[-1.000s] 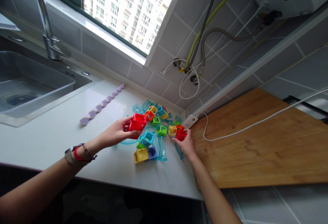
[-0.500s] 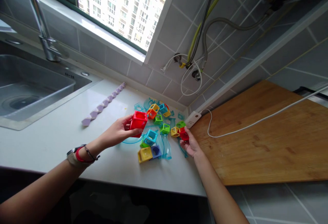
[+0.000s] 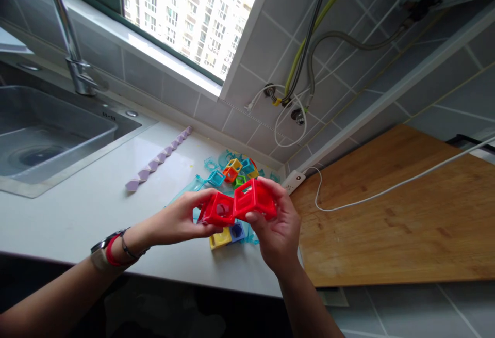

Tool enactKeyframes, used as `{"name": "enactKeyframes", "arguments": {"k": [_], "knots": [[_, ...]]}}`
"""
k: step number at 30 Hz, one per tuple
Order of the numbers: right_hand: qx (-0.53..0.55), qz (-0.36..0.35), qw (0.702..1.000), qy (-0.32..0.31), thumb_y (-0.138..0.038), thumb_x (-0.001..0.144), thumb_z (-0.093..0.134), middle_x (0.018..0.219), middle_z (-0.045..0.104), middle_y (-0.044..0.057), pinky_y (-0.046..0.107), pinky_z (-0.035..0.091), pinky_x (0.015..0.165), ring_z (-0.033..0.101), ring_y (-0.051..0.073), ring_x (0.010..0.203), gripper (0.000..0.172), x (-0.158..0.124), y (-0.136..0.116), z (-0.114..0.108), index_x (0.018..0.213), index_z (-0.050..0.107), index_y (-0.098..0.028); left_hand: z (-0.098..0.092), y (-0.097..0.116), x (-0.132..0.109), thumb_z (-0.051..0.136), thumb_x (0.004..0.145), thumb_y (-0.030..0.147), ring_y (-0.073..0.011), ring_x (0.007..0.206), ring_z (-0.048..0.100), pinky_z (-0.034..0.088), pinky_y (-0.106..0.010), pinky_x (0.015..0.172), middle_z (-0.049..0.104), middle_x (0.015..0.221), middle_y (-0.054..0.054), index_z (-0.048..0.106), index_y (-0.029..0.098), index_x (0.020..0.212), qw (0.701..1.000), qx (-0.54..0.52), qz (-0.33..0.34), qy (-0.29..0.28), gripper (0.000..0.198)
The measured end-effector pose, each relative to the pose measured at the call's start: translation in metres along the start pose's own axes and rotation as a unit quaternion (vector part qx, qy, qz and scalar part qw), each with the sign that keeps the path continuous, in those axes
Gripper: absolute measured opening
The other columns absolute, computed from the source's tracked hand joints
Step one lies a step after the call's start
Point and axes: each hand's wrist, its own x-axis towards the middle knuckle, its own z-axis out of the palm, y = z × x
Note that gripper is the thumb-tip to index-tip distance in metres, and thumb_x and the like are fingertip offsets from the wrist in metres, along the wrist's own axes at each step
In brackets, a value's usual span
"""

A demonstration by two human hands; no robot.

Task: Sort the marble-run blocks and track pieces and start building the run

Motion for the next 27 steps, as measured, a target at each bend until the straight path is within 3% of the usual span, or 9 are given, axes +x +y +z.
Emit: {"name": "enactKeyframes", "arguments": {"k": [4, 9, 17, 23, 27], "knots": [[-0.075, -0.086, 0.993, -0.043, -0.037, 0.080, 0.085, 0.123, 0.064, 0.008, 0.038, 0.060, 0.086, 0.066, 0.027, 0.108, 0.055, -0.007, -0.015, 0.009, 0.130, 0.065, -0.030, -0.002, 0.003, -0.002, 0.076, 0.080, 0.038, -0.0168, 0.077, 0.063, 0.050, -0.026, 0.073, 0.071, 0.089, -0.002, 0.067, 0.020, 0.111, 0.998, 0.042, 0.035, -0.010, 0.037], [-0.119, -0.114, 0.984, -0.072, -0.030, 0.081, 0.084, 0.125, 0.062, 0.009, 0.043, 0.058, 0.090, 0.064, 0.028, 0.107, 0.056, -0.013, -0.017, 0.011, 0.133, 0.063, -0.031, -0.007, 0.009, -0.004, 0.078, 0.075, 0.031, -0.0165, 0.076, 0.063, 0.049, -0.025, 0.072, 0.072, 0.090, -0.001, 0.068, 0.021, 0.112, 0.996, 0.068, 0.054, -0.010, 0.040], [-0.143, -0.116, 0.979, -0.082, -0.028, 0.081, 0.083, 0.125, 0.064, 0.010, 0.044, 0.058, 0.091, 0.063, 0.030, 0.112, 0.056, -0.015, -0.018, 0.015, 0.134, 0.063, -0.030, -0.009, 0.015, -0.007, 0.078, 0.074, 0.029, -0.0172, 0.076, 0.064, 0.048, -0.026, 0.070, 0.073, 0.090, -0.003, 0.070, 0.020, 0.114, 0.996, 0.047, 0.069, -0.018, 0.042], [-0.130, -0.082, 0.986, -0.066, -0.032, 0.078, 0.087, 0.125, 0.066, 0.009, 0.039, 0.061, 0.089, 0.068, 0.027, 0.108, 0.061, -0.011, -0.019, 0.018, 0.134, 0.063, -0.029, -0.006, 0.012, -0.010, 0.081, 0.071, 0.034, -0.0129, 0.065, 0.057, 0.043, -0.023, 0.060, 0.067, 0.079, 0.002, 0.069, 0.018, 0.099, 0.998, 0.030, 0.051, 0.003, 0.034], [-0.117, -0.032, 0.990, -0.074, -0.037, 0.073, 0.091, 0.132, 0.064, 0.010, 0.039, 0.061, 0.094, 0.068, 0.029, 0.114, 0.072, -0.009, -0.016, 0.014, 0.137, 0.060, -0.029, -0.003, 0.015, -0.012, 0.079, 0.075, 0.040, -0.0113, 0.061, 0.052, 0.038, -0.022, 0.054, 0.061, 0.070, 0.004, 0.066, 0.018, 0.087, 1.000, 0.006, 0.018, -0.018, 0.028]]}}
